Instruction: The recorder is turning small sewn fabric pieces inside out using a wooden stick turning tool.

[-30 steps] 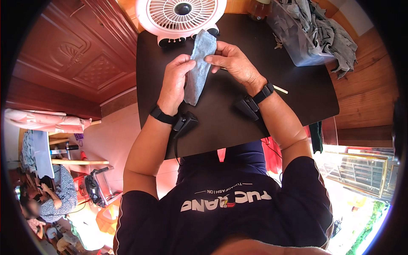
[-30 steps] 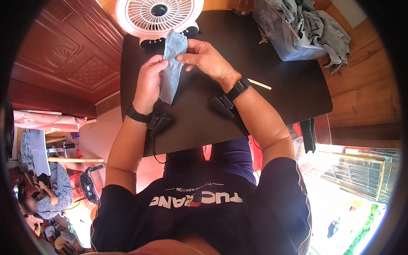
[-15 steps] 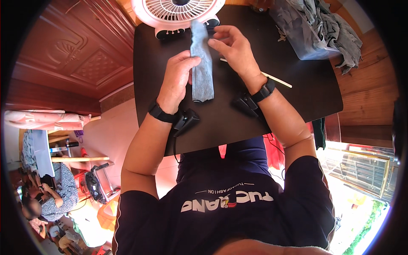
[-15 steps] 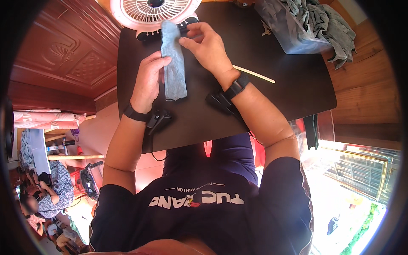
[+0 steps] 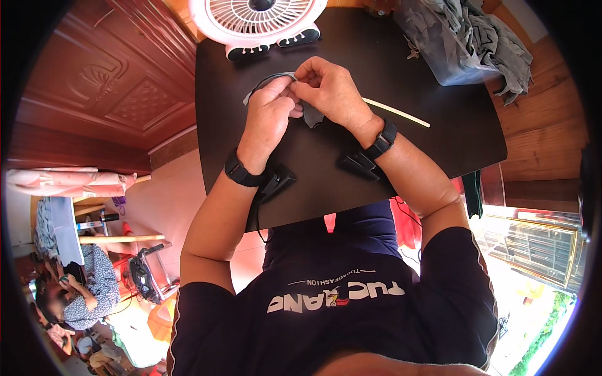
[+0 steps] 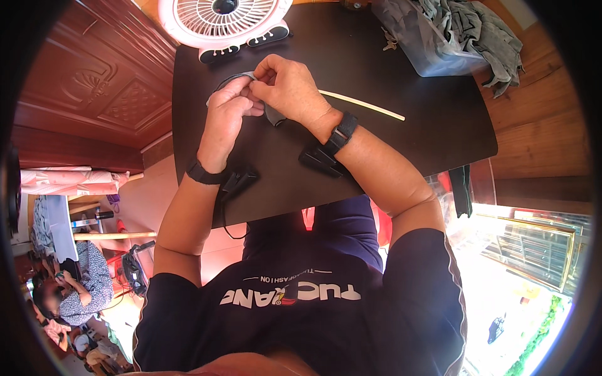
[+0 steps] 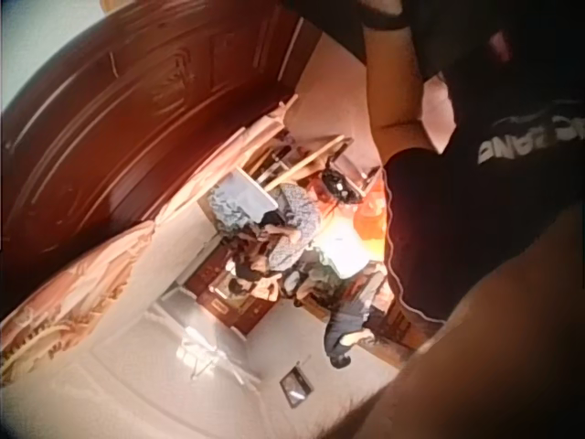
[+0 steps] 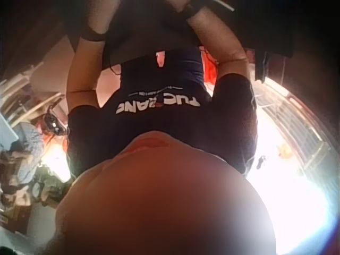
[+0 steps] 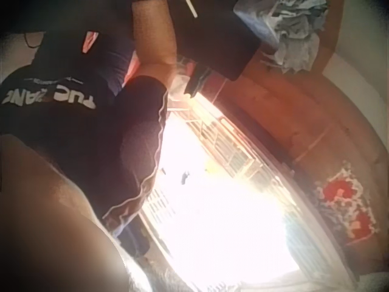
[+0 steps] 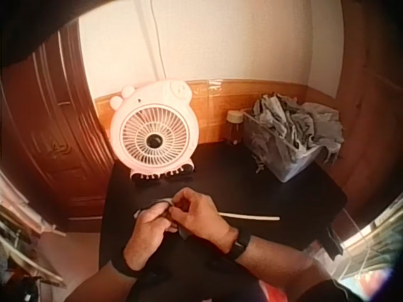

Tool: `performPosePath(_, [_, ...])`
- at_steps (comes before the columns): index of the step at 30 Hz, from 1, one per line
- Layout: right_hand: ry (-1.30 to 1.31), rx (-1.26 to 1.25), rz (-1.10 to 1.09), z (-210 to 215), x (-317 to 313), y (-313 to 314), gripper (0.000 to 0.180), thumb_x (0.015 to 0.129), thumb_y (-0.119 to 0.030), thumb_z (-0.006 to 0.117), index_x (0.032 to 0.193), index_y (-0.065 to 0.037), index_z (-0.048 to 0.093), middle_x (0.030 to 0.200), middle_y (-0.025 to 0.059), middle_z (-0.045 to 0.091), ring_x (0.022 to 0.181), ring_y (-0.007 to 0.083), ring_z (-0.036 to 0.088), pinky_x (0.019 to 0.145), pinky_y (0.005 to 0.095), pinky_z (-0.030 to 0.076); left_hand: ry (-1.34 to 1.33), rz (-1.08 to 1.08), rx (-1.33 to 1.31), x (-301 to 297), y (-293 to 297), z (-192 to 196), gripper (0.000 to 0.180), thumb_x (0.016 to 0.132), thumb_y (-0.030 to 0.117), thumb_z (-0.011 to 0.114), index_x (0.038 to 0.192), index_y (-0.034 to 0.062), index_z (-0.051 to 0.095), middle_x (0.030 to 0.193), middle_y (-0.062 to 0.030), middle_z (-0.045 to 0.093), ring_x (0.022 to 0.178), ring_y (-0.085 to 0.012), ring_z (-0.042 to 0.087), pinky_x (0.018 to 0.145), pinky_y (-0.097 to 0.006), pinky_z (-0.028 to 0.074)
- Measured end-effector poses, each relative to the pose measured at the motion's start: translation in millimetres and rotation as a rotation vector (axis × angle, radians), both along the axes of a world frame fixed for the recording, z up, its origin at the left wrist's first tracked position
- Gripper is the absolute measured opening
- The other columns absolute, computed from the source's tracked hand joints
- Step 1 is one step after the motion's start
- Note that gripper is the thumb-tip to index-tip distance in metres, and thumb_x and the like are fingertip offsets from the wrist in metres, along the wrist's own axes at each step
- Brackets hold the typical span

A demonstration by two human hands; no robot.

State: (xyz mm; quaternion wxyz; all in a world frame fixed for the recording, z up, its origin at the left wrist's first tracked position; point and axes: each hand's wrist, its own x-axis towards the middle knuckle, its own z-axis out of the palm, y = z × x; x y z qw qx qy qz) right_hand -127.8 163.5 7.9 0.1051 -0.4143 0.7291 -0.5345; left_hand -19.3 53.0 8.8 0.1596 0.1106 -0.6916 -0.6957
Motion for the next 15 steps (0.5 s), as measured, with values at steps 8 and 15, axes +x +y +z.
performPosePath(8, [-0.794,-0.105,0.267,2,-11,2,0.016,0.086,-0.008,0.061,0.096,0.003,0.061,0.081,0.0076,0.065,0.071,0.0127,0.064,0.066,0.0247,0.055,-0.084,0.067,0.032,3,-15,6,0.022,0.082,0.010,0.050,0.098,-0.0011,0.059,0.078,-0.0060,0.059,0.066,-0.0138,0.057,0.057,-0.025,0.047])
performPosePath(15, [-0.867,-0.143,0.318,8,-10,5,0.018,0.087,-0.010,0.059,0.099,0.005,0.060,0.082,0.0097,0.066,0.071,0.0146,0.065,0.066,0.0252,0.056,-0.037,0.076,-0.015,4,-14,8,0.016,0.085,0.013,0.052,0.093,0.0030,0.060,0.076,-0.0026,0.059,0.065,-0.0103,0.055,0.055,-0.023,0.043])
